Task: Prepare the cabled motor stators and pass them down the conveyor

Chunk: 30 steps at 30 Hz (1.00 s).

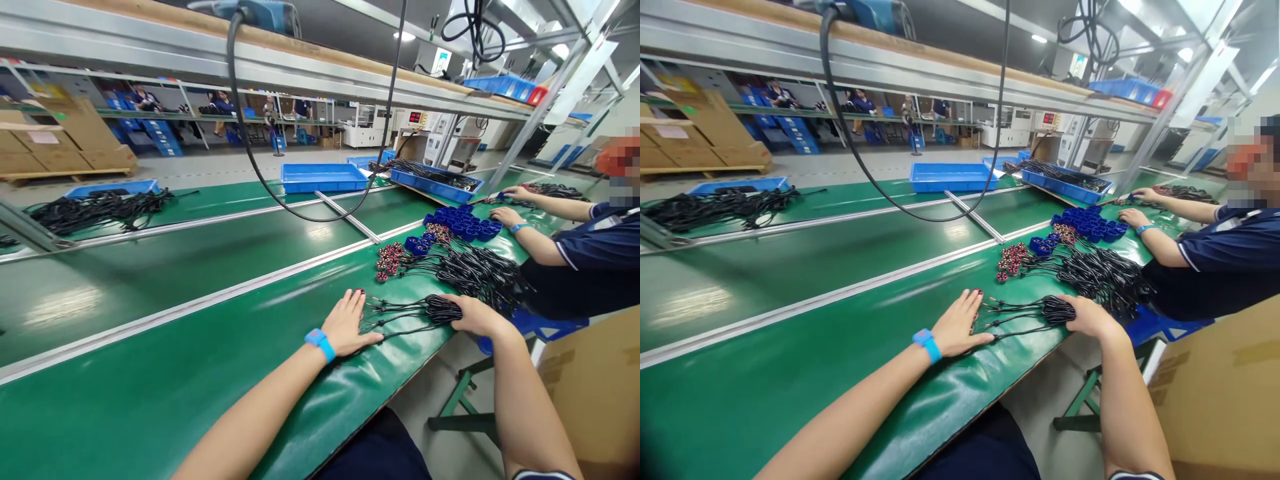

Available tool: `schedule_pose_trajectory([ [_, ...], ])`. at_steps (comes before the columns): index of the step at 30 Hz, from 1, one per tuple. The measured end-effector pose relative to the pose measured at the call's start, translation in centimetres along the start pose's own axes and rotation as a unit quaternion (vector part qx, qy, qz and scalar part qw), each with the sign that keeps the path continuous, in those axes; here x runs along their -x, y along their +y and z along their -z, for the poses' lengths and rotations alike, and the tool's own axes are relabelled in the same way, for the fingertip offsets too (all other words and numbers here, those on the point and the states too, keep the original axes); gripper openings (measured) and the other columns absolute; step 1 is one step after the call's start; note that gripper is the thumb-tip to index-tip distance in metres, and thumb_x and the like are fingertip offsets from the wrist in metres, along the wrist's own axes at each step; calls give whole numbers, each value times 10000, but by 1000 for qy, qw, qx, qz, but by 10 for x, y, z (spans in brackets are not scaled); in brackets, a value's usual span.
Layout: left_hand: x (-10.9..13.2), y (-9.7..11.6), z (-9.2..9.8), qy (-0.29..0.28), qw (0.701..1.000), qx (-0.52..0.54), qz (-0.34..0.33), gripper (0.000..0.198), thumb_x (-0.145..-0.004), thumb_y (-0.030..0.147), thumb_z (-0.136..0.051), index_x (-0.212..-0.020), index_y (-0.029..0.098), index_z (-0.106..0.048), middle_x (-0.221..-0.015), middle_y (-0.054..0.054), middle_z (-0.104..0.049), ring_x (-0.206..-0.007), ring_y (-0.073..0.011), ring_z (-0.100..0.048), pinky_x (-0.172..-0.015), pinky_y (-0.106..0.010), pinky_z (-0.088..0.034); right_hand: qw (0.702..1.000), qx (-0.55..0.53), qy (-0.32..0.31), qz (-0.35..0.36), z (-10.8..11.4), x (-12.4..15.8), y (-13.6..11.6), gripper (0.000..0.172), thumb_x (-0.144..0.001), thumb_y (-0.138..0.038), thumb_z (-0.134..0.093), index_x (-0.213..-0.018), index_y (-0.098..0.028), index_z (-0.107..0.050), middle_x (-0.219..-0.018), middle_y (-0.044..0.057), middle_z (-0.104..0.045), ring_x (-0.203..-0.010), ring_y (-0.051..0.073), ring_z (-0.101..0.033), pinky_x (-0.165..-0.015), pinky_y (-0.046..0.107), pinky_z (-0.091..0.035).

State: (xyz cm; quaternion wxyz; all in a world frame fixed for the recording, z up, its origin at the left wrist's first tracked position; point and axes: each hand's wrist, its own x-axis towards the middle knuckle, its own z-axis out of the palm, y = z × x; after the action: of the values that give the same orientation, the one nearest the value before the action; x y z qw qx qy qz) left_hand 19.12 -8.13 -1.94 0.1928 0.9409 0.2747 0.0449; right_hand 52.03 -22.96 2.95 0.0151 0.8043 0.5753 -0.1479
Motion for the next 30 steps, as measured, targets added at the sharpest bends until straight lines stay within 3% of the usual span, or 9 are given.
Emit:
schedule_pose_trajectory([
  [5, -63, 1, -2, -4, 999, -22, -23, 1121, -825, 892, -329, -1586, 88, -151, -1653, -123, -90, -1533, -326, -55, -1246, -488, -146, 998, 22, 46, -48, 5, -24, 38, 742, -747, -192, -639, -1469, -201, -470, -1167, 108, -674, -1069, 244, -658, -905, 296, -497],
  [10, -119, -16, 22, 17, 998, -66, -12, 964, -886, 795, -398, -1571, 133, -258, -1640, -118, -193, -1523, -367, -100, -1234, -560, -90, 984, 82, 107, -118, 7, -36, 33, 647, -829, -385, -658, -1437, -237, -494, -1169, 149, -645, -1093, 314, -642, -916, 429, -491],
  [13, -123, -17, 32, 57, 995, -87, -10, 928, -911, 763, -405, -1583, 150, -220, -1656, -124, -111, -1530, -364, -29, -1234, -565, -30, 974, 107, 159, -122, 2, -32, 18, 777, -761, -481, -733, -1449, -218, -484, -1353, 205, -553, -1272, 399, -514, -1033, 546, -391],
  [15, -102, -12, 27, 90, 991, -94, -22, 925, -920, 772, -359, -1596, 174, -157, -1664, -120, -43, -1533, -348, 6, -1234, -563, -45, 964, 118, 216, -97, -6, -30, -4, 891, -755, -596, -716, -1498, -200, -426, -1474, 234, -452, -1362, 417, -420, -1091, 558, -324],
  [17, -65, -6, 12, 124, 985, -103, -55, 945, -895, 811, -326, -1592, 188, -184, -1661, -140, -60, -1531, -364, -14, -1222, -591, -81, 960, 106, 251, -65, -18, -35, -42, 971, -804, -717, -600, -1563, -186, -306, -1549, 256, -353, -1413, 410, -367, -1118, 548, -294],
  [20, 6, 5, -20, 131, 975, -119, -138, 951, -851, 851, -348, -1579, 250, -240, -1651, -139, -153, -1516, -397, -111, -1197, -632, -116, 971, 73, 225, -26, -39, -55, -115, 1152, -755, -851, -524, -1611, -203, -108, -1634, 269, -131, -1482, 473, -195, -1141, 617, -204],
  [23, 68, 14, -44, 123, 966, -137, -180, 938, -838, 853, -387, -1576, 292, -243, -1639, -121, -214, -1500, -398, -182, -1195, -615, -131, 982, 48, 179, 21, -56, -87, -174, 1188, -705, -911, -496, -1610, -273, -64, -1660, 226, 0, -1492, 513, -64, -1122, 691, -140],
  [26, 102, 17, -52, 122, 966, -139, -179, 948, -822, 858, -418, -1572, 301, -259, -1626, -118, -254, -1479, -410, -238, -1188, -604, -164, 984, 33, 171, 28, -59, -119, -196, 940, -814, -860, -403, -1586, -370, -185, -1672, 175, -37, -1497, 502, -37, -1095, 736, -112],
  [30, 108, 18, -49, 97, 973, -126, -166, 917, -831, 850, -419, -1560, 307, -297, -1605, -130, -304, -1466, -409, -277, -1177, -606, -200, 984, 28, 171, -33, -44, -150, -189, 714, -930, -747, -311, -1553, -399, -292, -1659, 159, -155, -1500, 472, -93, -1069, 759, -147],
])
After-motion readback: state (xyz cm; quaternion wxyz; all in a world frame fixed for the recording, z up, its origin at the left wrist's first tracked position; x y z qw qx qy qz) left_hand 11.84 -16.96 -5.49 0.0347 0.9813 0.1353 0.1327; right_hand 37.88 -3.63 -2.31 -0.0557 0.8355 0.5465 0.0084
